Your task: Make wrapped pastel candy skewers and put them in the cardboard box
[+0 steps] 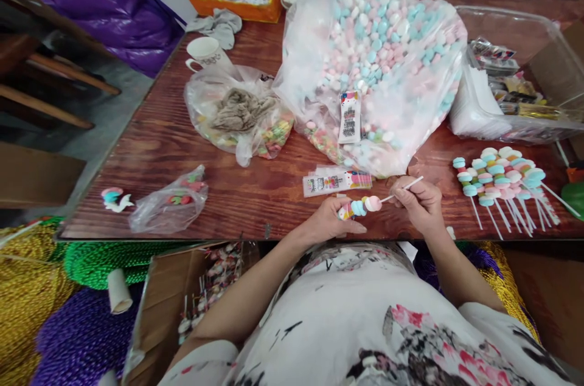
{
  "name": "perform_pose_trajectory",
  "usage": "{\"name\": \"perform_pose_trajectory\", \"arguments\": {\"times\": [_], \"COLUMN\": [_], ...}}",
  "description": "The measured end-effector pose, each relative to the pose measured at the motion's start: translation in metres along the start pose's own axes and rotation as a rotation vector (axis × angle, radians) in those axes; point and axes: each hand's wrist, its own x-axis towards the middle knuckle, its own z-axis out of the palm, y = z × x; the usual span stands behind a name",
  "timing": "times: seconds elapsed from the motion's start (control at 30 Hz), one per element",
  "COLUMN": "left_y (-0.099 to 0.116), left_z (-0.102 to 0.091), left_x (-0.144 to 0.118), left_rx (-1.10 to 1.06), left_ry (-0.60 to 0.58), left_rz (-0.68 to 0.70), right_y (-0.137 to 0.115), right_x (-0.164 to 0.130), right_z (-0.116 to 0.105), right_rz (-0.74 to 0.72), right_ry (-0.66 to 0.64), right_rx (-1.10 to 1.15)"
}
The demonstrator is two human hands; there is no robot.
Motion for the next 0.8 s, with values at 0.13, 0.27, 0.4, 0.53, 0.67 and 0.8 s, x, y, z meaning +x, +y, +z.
{"name": "perform_pose_trajectory", "arguments": {"times": [0.13, 0.27, 0.4, 0.53, 0.67, 0.8], "left_y": [0.003, 0.003, 0.003, 0.007, 0.007, 0.004], "left_z": [0.002, 0.007, 0.008, 0.002, -0.007, -0.006], "left_x": [0.005, 0.01, 0.008, 0.002, -0.002, -0.003], "left_rx": [0.26, 0.256, 0.187, 0.182, 0.272, 0.212], "left_ry": [-0.019, -0.059, -0.057, -0.017, -0.067, -0.167], "left_rz": [0.122, 0.148, 0.088, 0.07, 0.056, 0.036], "right_y": [-0.002, 0.0, 0.007, 0.007, 0.005, 0.007], "right_x": [-0.005, -0.008, -0.01, -0.01, -0.008, -0.007], "right_z": [0.011, 0.027, 0.032, 0.025, 0.015, 0.008], "right_rz": [0.018, 0.003, 0.035, 0.033, -0.048, -0.099], "right_ry": [0.025, 0.004, -0.013, -0.063, -0.163, -0.338], "right_rx": [0.017, 0.079, 0.13, 0.175, 0.179, 0.139]}}
